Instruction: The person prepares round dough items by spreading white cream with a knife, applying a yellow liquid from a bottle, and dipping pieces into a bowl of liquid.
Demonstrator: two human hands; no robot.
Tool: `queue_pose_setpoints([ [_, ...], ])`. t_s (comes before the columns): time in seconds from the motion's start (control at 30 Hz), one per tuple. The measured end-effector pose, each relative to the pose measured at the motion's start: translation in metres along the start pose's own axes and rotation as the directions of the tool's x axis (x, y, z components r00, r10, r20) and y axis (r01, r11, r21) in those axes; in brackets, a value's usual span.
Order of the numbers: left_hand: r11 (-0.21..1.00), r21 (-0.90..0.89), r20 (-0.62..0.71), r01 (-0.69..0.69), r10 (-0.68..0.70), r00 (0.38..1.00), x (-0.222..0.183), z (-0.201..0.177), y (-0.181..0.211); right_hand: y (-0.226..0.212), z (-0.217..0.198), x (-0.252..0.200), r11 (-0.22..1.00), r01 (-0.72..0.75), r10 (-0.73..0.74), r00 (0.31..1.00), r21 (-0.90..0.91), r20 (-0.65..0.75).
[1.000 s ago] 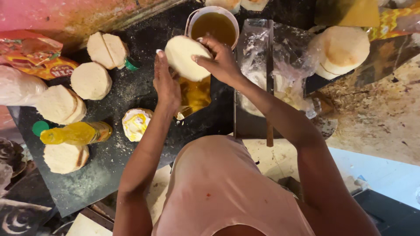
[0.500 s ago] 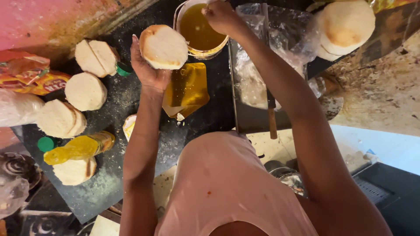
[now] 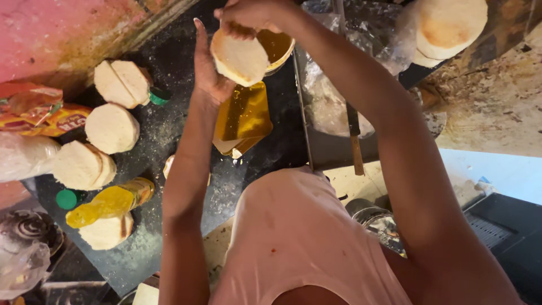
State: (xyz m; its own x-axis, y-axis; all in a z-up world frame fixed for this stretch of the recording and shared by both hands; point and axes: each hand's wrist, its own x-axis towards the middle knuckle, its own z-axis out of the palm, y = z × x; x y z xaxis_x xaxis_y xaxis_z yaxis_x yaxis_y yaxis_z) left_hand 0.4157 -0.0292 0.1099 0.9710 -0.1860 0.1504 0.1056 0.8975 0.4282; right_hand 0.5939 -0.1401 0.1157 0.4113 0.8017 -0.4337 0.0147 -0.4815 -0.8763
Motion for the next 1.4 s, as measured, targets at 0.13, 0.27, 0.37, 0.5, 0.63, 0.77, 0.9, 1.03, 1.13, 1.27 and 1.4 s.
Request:
queue_pose_setpoints([
  [0.13, 0.991, -0.127, 0.062, -0.036, 0.044, 0.997, 0.005, -0.005, -0.011, -0.004, -0.002, -0.009, 0.996, 0.0, -0.009, 0.994, -0.086, -0.11],
  [0.27, 0.984, 0.14, -0.342, 0.106, -0.053, 0.938, 0.0, 0.005, 0.004, 0.047, -0.032, 0.004, 0.987, -0.103, 0.065, 0.956, -0.123, -0.286],
  [0.37, 0.972, 0.18, -0.408, 0.152, -0.067, 0.911, -0.003, 0.013, 0.014, 0.093, -0.029, 0.022, 0.761, -0.192, -0.054, 0.933, -0.62, -0.356],
  [0.5, 0.98, 0.187, -0.388, 0.073, 0.005, 0.922, 0.002, 0.014, 0.023, 0.099, -0.024, 0.024, 0.745, -0.143, -0.179, 0.898, -0.652, -0.401],
  [0.63, 0.936, 0.352, -0.399, 0.01, 0.14, 0.906, 0.01, 0.0, 0.02, 0.061, -0.022, 0.005, 1.0, 0.001, 0.003, 0.961, 0.012, -0.276],
  [0.77, 0.962, 0.251, -0.212, -0.109, 0.164, 0.963, 0.023, -0.006, 0.008, 0.021, -0.011, -0.011, 0.992, 0.09, -0.083, 0.994, 0.087, -0.074],
  [0.9, 0.954, 0.275, -0.3, -0.121, 0.205, 0.932, 0.024, -0.002, 0.002, 0.011, -0.008, -0.031, 0.98, 0.195, -0.196, 0.916, -0.039, -0.35],
  [1.03, 0.945, 0.256, -0.274, -0.204, 0.273, 0.922, 0.02, 0.006, 0.004, 0.026, -0.007, -0.054, 0.99, 0.14, -0.133, 0.944, 0.003, -0.303],
  [1.13, 0.956, 0.151, -0.262, -0.253, 0.286, 0.922, 0.017, 0.015, 0.009, 0.03, -0.007, -0.062, 0.967, 0.199, -0.155, 0.954, 0.159, -0.255],
  [1.27, 0.994, 0.082, -0.174, -0.073, 0.086, 0.981, 0.0, 0.018, 0.024, 0.024, -0.01, -0.057, 0.912, 0.362, -0.334, 0.928, 0.191, -0.164],
  [1.4, 0.943, 0.325, -0.24, 0.077, 0.003, 0.971, 0.005, 0.009, 0.028, 0.026, -0.022, -0.046, 0.928, 0.343, -0.31, 0.928, 0.146, -0.208],
])
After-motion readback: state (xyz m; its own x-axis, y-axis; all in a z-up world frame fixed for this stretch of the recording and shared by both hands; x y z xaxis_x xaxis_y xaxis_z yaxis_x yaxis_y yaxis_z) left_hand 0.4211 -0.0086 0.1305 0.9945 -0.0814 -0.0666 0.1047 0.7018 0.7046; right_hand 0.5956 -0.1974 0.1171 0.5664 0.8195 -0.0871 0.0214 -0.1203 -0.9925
